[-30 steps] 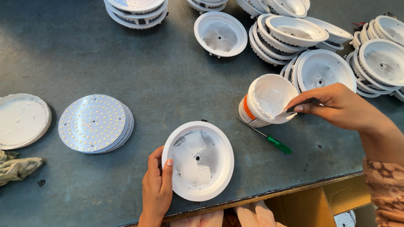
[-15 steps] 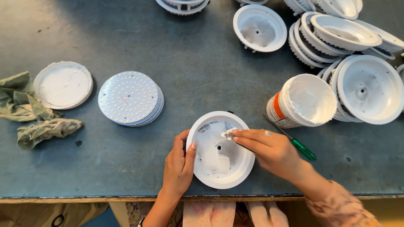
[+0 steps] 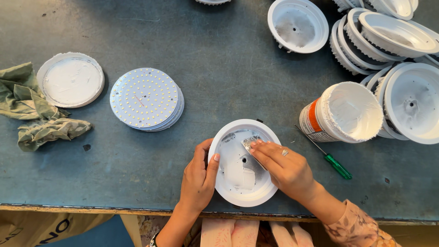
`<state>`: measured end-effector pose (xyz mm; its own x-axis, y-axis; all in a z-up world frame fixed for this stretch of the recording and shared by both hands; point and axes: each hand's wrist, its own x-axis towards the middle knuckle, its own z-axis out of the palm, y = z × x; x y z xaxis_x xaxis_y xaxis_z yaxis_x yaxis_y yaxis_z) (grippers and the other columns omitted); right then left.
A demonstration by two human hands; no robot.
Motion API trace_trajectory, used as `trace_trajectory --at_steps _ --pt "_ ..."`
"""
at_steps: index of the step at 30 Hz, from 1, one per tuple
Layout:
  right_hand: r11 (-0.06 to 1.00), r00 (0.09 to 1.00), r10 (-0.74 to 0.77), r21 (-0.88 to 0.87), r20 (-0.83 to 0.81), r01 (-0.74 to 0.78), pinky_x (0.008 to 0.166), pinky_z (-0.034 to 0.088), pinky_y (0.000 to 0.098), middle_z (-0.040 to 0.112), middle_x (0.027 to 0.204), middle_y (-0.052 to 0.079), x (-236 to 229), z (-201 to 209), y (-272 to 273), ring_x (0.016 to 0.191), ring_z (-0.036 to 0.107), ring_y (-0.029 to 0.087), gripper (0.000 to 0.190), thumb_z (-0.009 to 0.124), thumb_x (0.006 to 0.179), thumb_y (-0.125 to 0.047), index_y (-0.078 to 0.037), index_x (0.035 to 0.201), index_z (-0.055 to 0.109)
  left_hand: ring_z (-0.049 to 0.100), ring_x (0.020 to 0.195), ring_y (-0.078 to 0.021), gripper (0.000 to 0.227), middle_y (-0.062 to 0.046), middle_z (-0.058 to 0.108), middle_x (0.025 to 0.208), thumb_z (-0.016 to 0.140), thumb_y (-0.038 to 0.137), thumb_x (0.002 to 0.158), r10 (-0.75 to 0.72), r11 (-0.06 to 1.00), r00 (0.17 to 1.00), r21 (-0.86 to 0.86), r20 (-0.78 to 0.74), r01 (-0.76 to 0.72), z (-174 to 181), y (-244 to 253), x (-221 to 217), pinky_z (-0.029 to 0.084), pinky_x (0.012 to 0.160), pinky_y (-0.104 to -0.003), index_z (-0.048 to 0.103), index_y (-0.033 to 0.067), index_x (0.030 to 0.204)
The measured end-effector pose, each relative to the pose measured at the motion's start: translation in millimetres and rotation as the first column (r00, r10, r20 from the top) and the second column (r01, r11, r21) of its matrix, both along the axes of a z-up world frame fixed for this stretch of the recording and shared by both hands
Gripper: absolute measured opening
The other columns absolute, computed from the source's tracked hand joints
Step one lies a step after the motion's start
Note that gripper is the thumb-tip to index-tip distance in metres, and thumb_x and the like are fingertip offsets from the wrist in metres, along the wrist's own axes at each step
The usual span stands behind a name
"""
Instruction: The person applies a white compound to the interior of circular plastic housings and the back of LED light panels using a small spatula. The person repeatedly scoops compound from a container and spreads it evenly across the surfaces, then stacks the treated items.
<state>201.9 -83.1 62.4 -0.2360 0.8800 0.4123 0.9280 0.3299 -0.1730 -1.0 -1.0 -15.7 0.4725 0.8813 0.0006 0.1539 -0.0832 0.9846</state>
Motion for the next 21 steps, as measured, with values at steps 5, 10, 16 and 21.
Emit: trace_trajectory --at_steps 5,10,16,21 --pt "0.997 0.999 -0.048 -0.055 0.018 0.049 0.098 0.059 0.0373 0.074 0.116 0.015 -9.2 -7.1 -9.9 0.112 0.073 0.027 0.035 0.066 0.079 0.007 0.002 0.114 0.072 0.076 0.087 -0.0209 0.036 -0.015 0.076 0.103 0.051 0.023 0.103 -0.009 1.0 1.0 -0.007 0.03 0.009 -0.6 0.1 0.2 0.057 0.075 -0.034 0.055 0.0026 0.133" --pt "0.994 0.997 -0.068 -0.086 0.023 0.07 0.1 0.057 0.0385 0.074 0.118 0.016 -13.6 -13.1 -22.1 0.114 0.072 0.027 0.036 0.065 0.078 0.008 0.003 0.113 0.072 0.076 0.086 -0.0208 0.036 -0.015 0.076 0.101 0.051 0.022 0.103 -0.004 1.0 1.0 -0.005 0.031 0.004 -0.4 -0.2 0.8 0.057 0.076 -0.033 0.055 0.002 0.133" --pt "0.991 0.997 -0.062 -0.124 -0.05 0.055 0.103 0.056 0.0421 0.074 0.119 0.014 -4.3 4.6 -37.0 0.115 0.072 0.027 0.043 0.061 0.075 0.013 0.002 0.115 0.071 0.075 0.082 -0.0201 0.035 -0.014 0.076 0.097 0.051 0.022 0.103 -0.007 1.0 1.0 -0.011 0.023 0.007 0.8 -0.1 0.5 0.056 0.074 -0.034 0.055 0.0027 0.132" --pt "0.995 0.997 -0.059 -0.086 -0.055 0.054 0.108 0.054 0.0455 0.074 0.119 0.01 6.0 13.7 -13.7 0.115 0.071 0.025 0.04 0.066 0.078 0.009 -0.003 0.116 0.071 0.074 0.084 -0.0211 0.034 -0.014 0.076 0.101 0.051 0.023 0.103 0.006 1.0 1.0 0.017 0.026 -0.006 0.8 0.1 1.2 0.056 0.076 -0.034 0.056 0.0032 0.131"
